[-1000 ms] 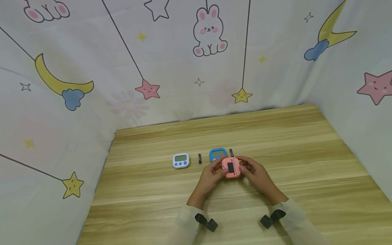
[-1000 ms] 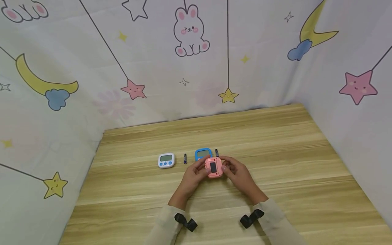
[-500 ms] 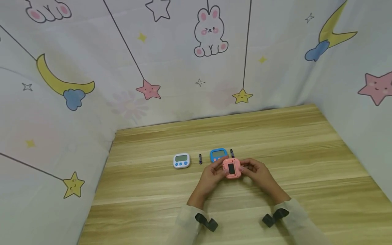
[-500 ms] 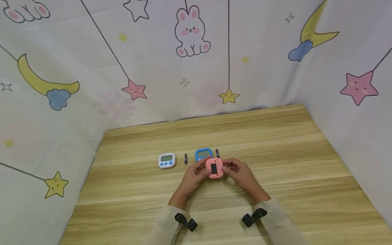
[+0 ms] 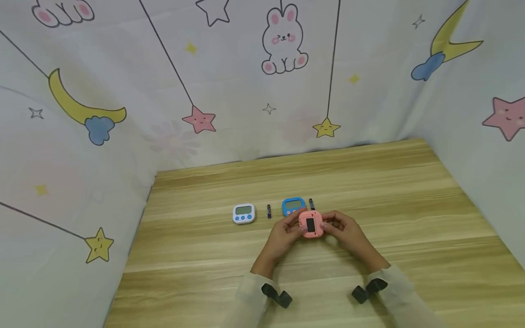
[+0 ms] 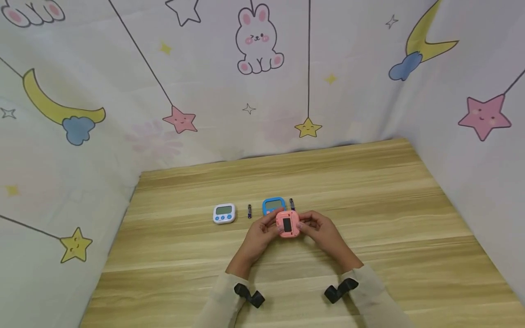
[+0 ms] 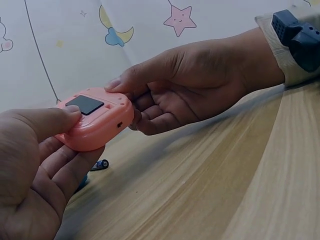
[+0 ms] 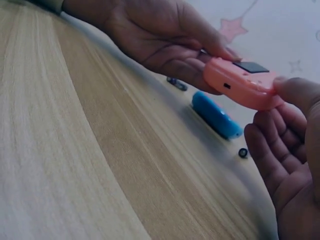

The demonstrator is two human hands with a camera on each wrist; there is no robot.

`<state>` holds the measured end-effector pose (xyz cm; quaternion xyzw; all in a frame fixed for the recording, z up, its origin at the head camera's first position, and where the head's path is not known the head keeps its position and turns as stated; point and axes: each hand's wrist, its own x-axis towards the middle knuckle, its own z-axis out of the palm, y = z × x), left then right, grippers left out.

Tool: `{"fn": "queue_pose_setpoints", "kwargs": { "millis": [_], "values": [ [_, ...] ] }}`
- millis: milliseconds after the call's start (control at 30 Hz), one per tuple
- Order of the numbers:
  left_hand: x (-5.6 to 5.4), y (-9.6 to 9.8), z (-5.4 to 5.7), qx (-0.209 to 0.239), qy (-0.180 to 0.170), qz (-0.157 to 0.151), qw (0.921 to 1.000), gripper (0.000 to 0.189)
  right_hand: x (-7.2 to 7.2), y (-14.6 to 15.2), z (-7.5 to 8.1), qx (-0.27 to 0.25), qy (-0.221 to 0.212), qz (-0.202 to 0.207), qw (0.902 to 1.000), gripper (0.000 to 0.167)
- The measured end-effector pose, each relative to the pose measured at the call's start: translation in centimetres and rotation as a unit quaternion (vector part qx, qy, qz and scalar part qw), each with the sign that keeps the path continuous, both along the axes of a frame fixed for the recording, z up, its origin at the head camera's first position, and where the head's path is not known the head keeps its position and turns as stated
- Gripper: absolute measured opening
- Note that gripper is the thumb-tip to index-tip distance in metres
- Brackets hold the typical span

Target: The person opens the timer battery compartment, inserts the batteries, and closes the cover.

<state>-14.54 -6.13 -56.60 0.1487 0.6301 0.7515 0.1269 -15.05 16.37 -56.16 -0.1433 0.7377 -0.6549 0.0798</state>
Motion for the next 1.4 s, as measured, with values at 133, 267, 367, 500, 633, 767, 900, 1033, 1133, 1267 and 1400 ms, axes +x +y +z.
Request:
{"fn": "queue_pose_setpoints", "kwargs": {
  "millis": [133,267,367,500,633,767,900,1033,1133,1267,1400],
  "values": [
    [0.0,-0.1,0.0,-0.006,-0.001,-0.001,1.0000,0.053,0.1,0.0,0.1,0.007,-0.007,0.001,0.9999,0.030],
    [0.0,-0.1,0.0,-0.007,-0.003,-0.006,1.0000,0.051,0.1,-0.1,0.1,0.017,-0.012,0.002,0.9998,0.028],
    [-0.1,-0.2,0.0,-0.008,-0.002,-0.012,0.9999,0.052,0.1,-0.1,0.2,0.020,-0.013,0.001,0.9997,0.027],
    [-0.1,-0.2,0.0,-0.013,-0.004,-0.011,0.9998,0.053,0.2,-0.2,0.2,0.016,-0.003,-0.011,0.9998,0.029],
    [0.0,-0.3,0.0,-0.004,-0.008,0.004,0.9999,0.053,0.2,-0.4,-0.4,0.021,0.046,-0.025,0.9984,0.036],
    [-0.1,-0.3,0.2,-0.002,-0.012,0.018,0.9998,0.052,0.1,-0.5,-0.5,0.007,0.096,-0.010,0.9953,0.048],
    [-0.3,-0.3,0.3,-0.002,-0.018,0.026,0.9995,0.052,0.3,-0.6,-0.1,0.005,0.115,0.020,0.9931,0.058],
    [-0.4,-0.3,0.4,0.006,-0.028,0.026,0.9993,0.053,0.8,-0.9,1.2,0.021,0.144,0.041,0.9885,0.066],
    [-0.3,-0.4,0.4,0.014,-0.033,0.026,0.9990,0.053,1.1,-1.2,2.2,0.027,0.158,0.051,0.9857,0.068],
    [-0.3,-0.4,0.6,0.022,-0.035,0.027,0.9988,0.053,1.2,-1.3,2.8,0.036,0.162,0.052,0.9848,0.068],
    [-0.2,-0.3,0.5,0.026,-0.036,0.018,0.9988,0.053,1.4,-1.3,2.7,0.049,0.164,0.047,0.9841,0.068]
  ]
}}
